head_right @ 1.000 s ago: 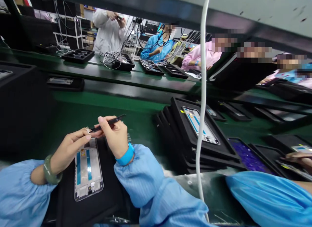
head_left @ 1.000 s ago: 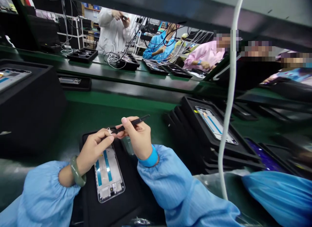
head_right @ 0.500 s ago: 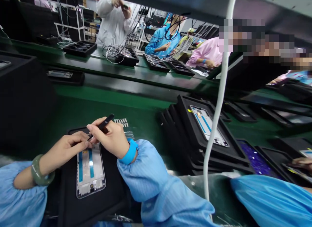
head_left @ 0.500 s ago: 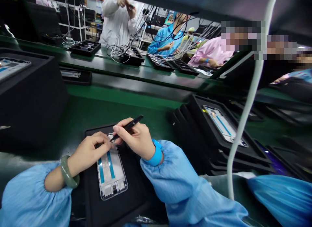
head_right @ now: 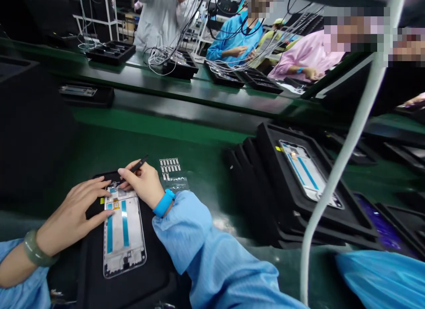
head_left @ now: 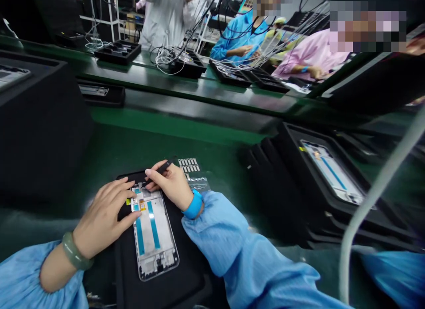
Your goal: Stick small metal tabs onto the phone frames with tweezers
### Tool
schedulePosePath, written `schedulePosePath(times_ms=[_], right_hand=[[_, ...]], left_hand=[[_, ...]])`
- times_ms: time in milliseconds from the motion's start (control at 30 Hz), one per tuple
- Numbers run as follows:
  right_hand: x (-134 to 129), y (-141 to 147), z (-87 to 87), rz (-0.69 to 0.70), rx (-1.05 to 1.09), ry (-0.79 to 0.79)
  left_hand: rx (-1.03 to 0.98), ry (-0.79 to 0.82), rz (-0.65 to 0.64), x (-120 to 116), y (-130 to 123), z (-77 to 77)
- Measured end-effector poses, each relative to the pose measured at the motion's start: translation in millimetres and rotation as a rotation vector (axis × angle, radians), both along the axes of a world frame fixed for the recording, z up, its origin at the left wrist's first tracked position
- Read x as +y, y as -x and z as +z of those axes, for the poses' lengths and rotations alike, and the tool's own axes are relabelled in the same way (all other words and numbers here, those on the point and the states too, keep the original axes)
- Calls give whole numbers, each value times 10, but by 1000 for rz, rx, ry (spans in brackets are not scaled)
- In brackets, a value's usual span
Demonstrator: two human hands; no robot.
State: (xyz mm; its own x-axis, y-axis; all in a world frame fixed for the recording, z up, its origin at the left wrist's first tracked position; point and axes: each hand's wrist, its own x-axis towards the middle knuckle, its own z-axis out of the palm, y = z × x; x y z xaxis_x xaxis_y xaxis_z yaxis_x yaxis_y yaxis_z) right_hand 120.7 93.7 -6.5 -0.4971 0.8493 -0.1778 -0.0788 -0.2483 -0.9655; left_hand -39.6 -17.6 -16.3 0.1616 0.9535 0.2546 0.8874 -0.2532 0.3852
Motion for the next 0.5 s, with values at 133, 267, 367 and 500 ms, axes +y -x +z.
schedulePosePath(times_ms=[133, 267, 367, 500], right_hand=[[-20, 2, -22, 1, -46, -54], [-21, 3, -25, 17, -58, -75], [-20, 9, -34, 22, -63, -82], [-21, 14, -45, 19, -70, -93]], left_hand=[[24, 13, -6, -11, -12, 12], [34, 10, -10, -20, -17, 31], [31, -1, -11, -24, -23, 37], [39, 3, -15, -23, -23, 33]])
